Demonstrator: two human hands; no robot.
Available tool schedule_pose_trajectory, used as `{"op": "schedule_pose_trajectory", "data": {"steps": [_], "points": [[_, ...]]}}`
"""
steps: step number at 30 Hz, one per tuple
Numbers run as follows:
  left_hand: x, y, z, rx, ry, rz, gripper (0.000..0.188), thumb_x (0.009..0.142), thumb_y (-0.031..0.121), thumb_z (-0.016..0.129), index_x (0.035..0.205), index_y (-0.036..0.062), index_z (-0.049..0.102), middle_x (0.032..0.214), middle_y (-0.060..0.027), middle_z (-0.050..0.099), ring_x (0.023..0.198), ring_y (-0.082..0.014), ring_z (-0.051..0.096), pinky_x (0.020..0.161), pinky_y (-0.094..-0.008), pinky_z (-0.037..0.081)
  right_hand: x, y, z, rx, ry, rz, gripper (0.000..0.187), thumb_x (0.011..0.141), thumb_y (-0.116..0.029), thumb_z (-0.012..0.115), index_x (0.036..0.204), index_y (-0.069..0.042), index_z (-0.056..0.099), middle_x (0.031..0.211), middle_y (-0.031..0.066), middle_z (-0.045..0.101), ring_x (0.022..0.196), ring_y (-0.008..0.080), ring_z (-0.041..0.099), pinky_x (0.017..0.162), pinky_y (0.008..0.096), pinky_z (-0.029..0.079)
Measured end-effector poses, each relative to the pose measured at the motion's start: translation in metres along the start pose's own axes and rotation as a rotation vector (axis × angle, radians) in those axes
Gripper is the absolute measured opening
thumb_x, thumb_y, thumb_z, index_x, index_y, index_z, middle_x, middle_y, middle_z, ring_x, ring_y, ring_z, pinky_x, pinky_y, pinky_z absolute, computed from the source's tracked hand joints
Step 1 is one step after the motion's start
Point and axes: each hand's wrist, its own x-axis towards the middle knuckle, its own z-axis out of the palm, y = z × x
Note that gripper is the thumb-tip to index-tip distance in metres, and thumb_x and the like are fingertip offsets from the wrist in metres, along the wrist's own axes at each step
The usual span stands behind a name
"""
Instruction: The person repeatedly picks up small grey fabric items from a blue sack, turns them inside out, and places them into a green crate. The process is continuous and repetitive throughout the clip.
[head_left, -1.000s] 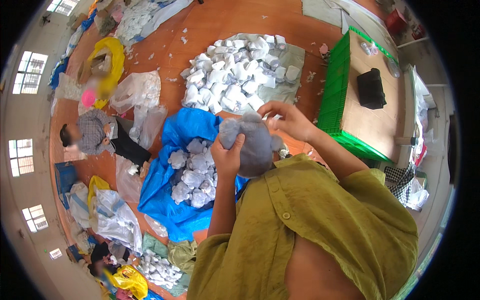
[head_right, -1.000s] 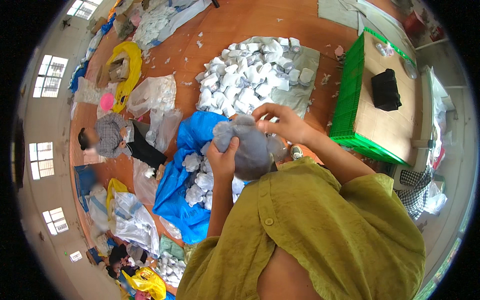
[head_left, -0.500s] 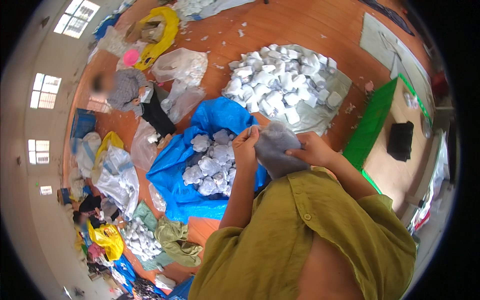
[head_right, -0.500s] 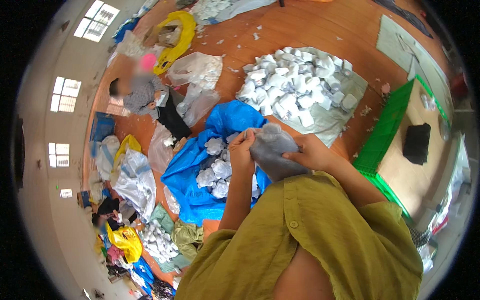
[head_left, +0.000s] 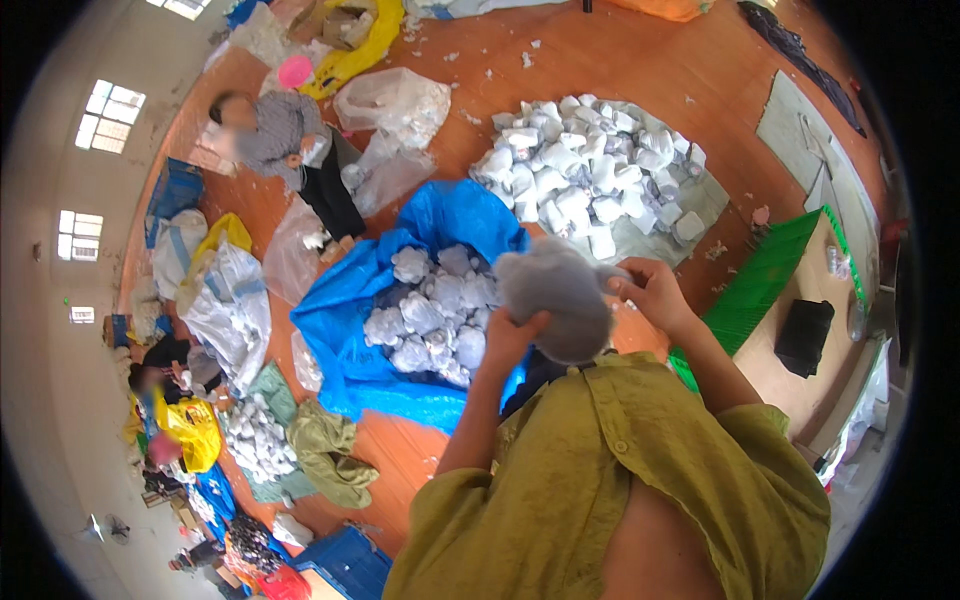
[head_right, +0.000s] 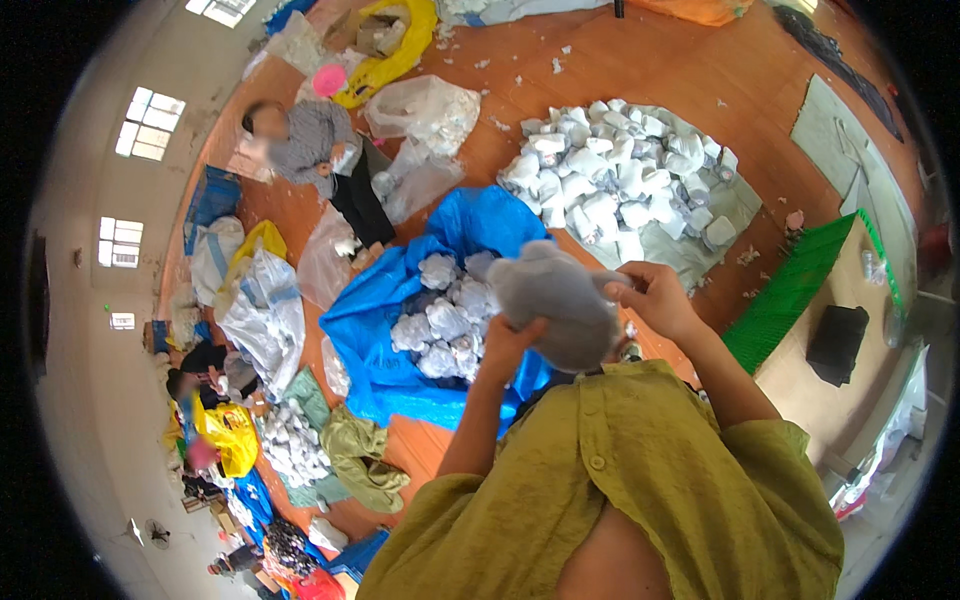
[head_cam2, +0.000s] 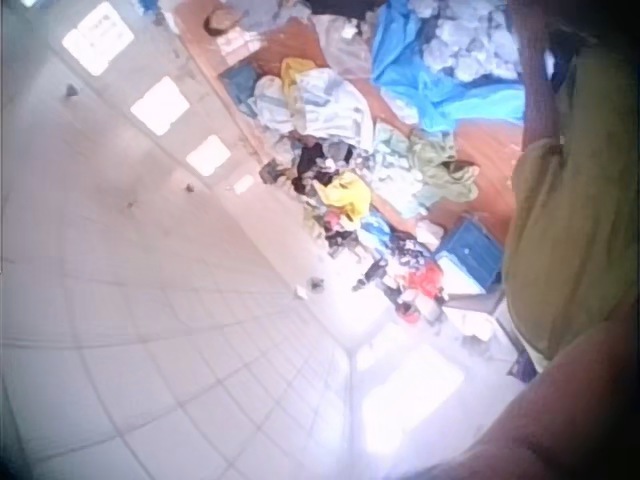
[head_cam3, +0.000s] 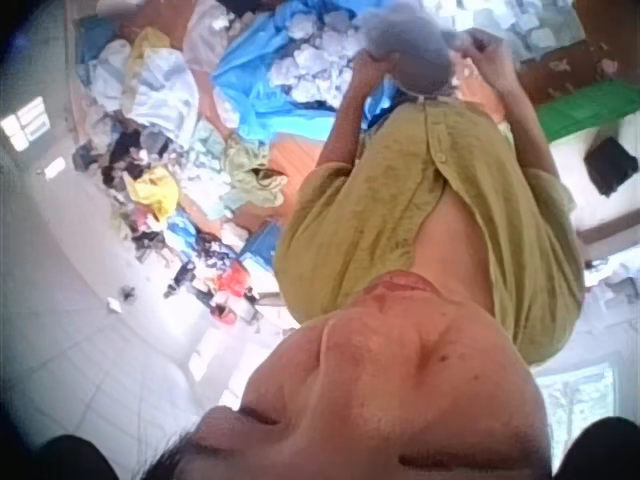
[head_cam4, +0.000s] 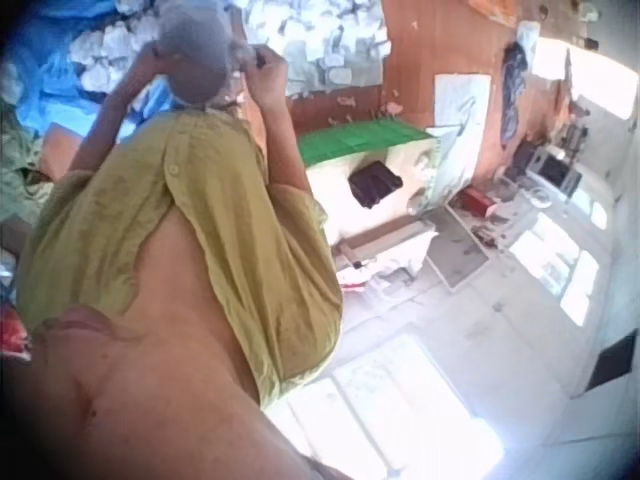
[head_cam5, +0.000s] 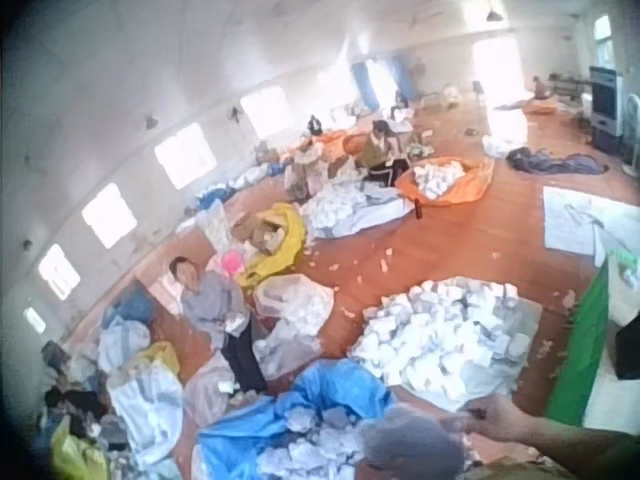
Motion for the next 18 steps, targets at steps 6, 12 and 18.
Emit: {"op": "schedule_pose_trajectory", "data": {"steps": [6, 12, 18], "points": [[-0.018, -0.203, -0.141, -0.456, 0.747, -0.361, 0.038, 0.083, 0.034, 0.064, 0.093, -0.0025, 0.060, 0.082, -0.0125, 0.063, 0.066, -0.0230, 0.061, 0.057, -0.0340, 0.049, -0.018, 0.055, -0.028, -0.182, 0.013, 0.101, 0.018, 0.084, -0.014, 0.060, 0.078, 0.003, 0.061, 0.060, 0.0005, 0.054, 0.055, 0.0048, 0.046, 0.049, 0.0223, 0.037], [-0.109, -0.340, -0.101, 0.012, 0.551, -0.920, 0.028, 0.082, 0.027, 0.058, 0.090, 0.0005, 0.061, 0.078, -0.0125, 0.065, 0.062, -0.0232, 0.062, 0.055, -0.0347, 0.049, -0.045, 0.094, -0.037, -0.307, -0.149, 0.212, 0.019, 0.082, -0.016, 0.061, 0.078, 0.002, 0.063, 0.061, 0.0068, 0.059, 0.054, 0.0111, 0.054, 0.050, 0.0268, 0.041], [-0.046, -0.267, -0.034, 0.212, 0.049, -0.683, 0.023, 0.082, 0.019, 0.058, 0.091, -0.0014, 0.060, 0.079, -0.0118, 0.064, 0.062, -0.0204, 0.062, 0.055, -0.0298, 0.050, -0.035, 0.110, -0.034, -0.384, -0.283, 0.338, 0.021, 0.080, -0.021, 0.060, 0.091, -0.004, 0.062, 0.069, 0.0105, 0.063, 0.064, 0.0219, 0.062, 0.058, 0.0346, 0.047]]}}
